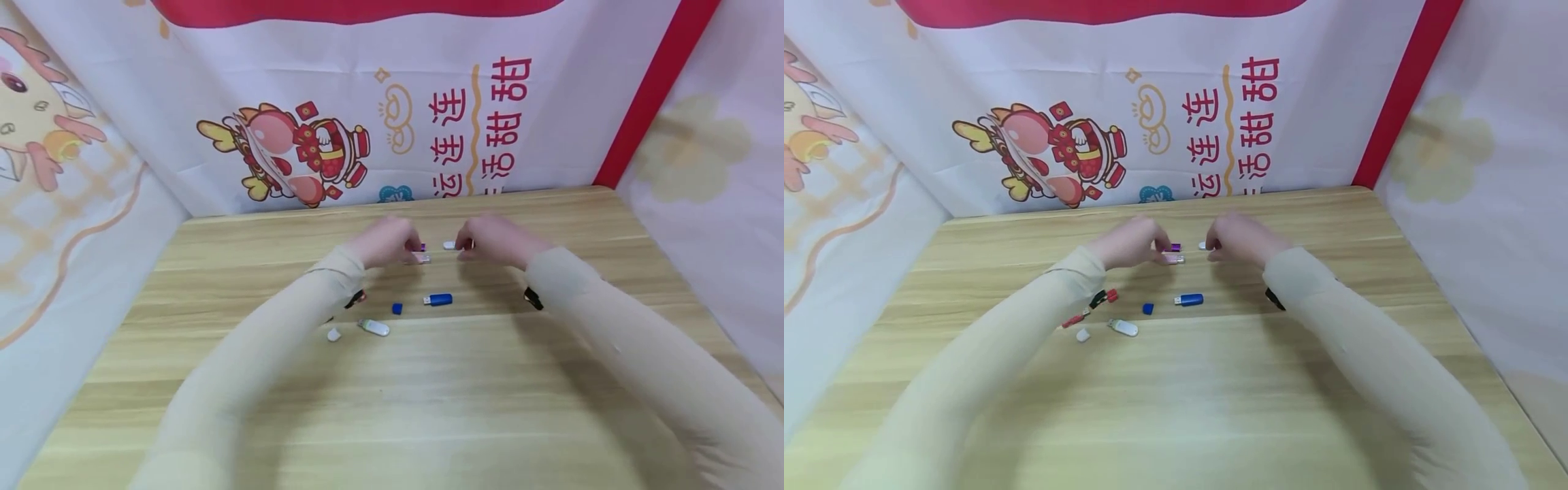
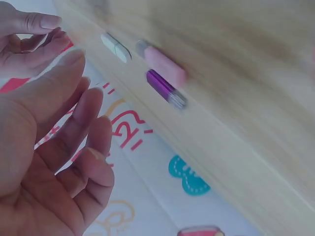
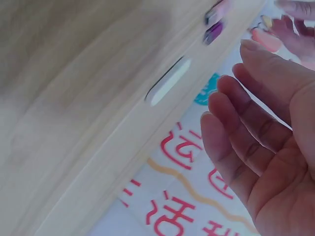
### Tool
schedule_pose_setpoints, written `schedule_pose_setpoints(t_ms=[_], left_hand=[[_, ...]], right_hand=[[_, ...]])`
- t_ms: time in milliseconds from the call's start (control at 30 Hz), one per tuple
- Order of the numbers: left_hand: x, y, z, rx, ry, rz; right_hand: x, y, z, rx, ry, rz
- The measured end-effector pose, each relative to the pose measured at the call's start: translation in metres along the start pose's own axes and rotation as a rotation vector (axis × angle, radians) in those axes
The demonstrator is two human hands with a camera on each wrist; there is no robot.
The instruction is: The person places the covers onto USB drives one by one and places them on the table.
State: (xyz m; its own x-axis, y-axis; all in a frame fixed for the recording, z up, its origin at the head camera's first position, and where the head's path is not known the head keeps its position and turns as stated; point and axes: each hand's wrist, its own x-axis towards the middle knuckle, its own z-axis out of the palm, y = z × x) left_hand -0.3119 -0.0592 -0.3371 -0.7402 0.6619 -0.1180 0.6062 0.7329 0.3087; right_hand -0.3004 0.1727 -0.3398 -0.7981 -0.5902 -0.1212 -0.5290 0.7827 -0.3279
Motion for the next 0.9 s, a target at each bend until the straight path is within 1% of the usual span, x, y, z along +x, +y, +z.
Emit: schedule_pose_setpoints(t_ms=[100,200,300,400,533,700,900], left_hand=[[-0.025,-0.005,0.003,0.019,-0.007,0.014],[-0.047,-0.008,0.008,0.016,-0.039,0.004],[-0.063,-0.009,0.014,0.0,-0.077,0.001],[-0.074,-0.006,0.021,-0.015,-0.105,0.0],[-0.076,-0.004,0.03,-0.016,-0.111,0.016],[-0.073,-0.006,0.041,-0.018,-0.102,0.038],[-0.068,-0.01,0.051,-0.024,-0.104,0.041]], right_hand=[[-0.008,-0.011,0.004,0.008,0.007,0.01],[-0.013,-0.022,0.009,0.01,0.019,0.002],[-0.016,-0.031,0.016,0.003,0.022,-0.022],[-0.018,-0.04,0.023,0.002,0.012,-0.041],[-0.02,-0.047,0.033,0.0,0.001,-0.036],[-0.021,-0.053,0.045,-0.022,0.011,-0.051],[-0.019,-0.056,0.054,-0.016,-0.007,-0.017]])
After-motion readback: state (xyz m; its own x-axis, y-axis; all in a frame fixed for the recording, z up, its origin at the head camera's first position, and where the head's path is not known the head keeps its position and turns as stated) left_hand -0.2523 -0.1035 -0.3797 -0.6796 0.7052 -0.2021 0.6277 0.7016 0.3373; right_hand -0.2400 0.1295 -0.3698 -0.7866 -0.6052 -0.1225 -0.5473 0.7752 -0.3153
